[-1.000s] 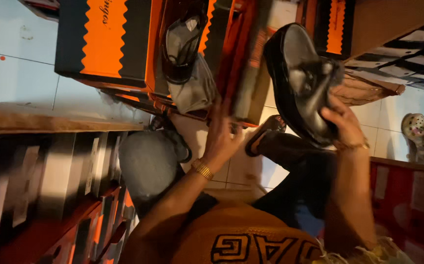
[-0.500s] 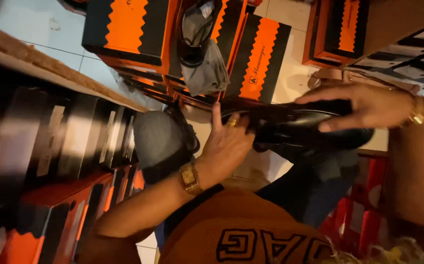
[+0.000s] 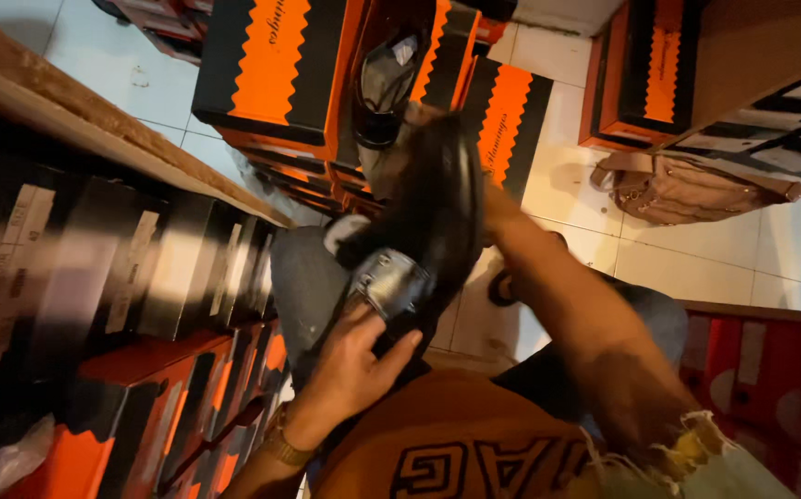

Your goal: The person sits on the floor and repeatedly opens orange and black shoe boxes, removes black shoes, and wipes them with a gray cloth. The person also handles white tissue paper and places shoes back into boxes.

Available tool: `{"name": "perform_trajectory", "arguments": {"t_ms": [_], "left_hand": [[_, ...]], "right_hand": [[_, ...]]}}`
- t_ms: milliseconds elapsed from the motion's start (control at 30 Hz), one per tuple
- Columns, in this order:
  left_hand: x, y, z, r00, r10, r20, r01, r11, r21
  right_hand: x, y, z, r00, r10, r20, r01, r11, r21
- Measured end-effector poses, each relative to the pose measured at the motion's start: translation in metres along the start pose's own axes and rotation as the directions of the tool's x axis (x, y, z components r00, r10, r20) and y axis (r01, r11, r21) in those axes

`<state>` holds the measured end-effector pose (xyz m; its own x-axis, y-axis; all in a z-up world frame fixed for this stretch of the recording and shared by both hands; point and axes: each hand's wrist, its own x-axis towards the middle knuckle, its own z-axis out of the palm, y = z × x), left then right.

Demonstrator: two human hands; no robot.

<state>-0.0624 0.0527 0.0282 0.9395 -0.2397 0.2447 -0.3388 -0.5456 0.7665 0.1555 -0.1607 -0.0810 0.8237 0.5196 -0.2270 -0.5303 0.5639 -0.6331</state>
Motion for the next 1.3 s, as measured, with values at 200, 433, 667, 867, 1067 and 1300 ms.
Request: {"name": "perform_trajectory", "arguments": {"t_ms": [200,433,667,867,1067,1300], "left_hand": [[0.032,-0.018,0.000,0.971,-0.173,-0.164,0.113,0.940,-0.322],[0.079,0.011,-0.032,0.973,-0.202,-0.109,0.148,0.915,-0.375],[0.085,0.007,0.022,0.999,0.010,-0.053,-0.018,0.987,-0.162],[0.102,-0.024,0.041,0.972,-0.020,-0.236,0.025,0.999,0.020],[0.110,-0.008,0.006,0.994,-0.098,-0.038,0.086,0.966,-0.246],[0.132,0.006,0.035,0.994,0.058,-0.090,-0.074,0.979,-0.189]], "right_hand": [[-0.003,0.016,0.031,0.964,0.218,0.153,-0.008,0.599,-0.801],[-0.009,-0.051,0.013,0.908,-0.418,0.012,-0.008,-0.045,-0.999],[-0.048,-0.170,0.080,0.573,-0.643,0.507,0.420,-0.301,-0.856],[-0.124,-0.054,0.109,0.676,-0.498,0.543,0.721,0.296,-0.626],[-0.159,-0.058,0.110,0.631,-0.651,0.423,0.512,-0.062,-0.857],[-0.110,-0.104,0.123,0.598,-0.519,0.611,0.433,-0.431,-0.791]]}}
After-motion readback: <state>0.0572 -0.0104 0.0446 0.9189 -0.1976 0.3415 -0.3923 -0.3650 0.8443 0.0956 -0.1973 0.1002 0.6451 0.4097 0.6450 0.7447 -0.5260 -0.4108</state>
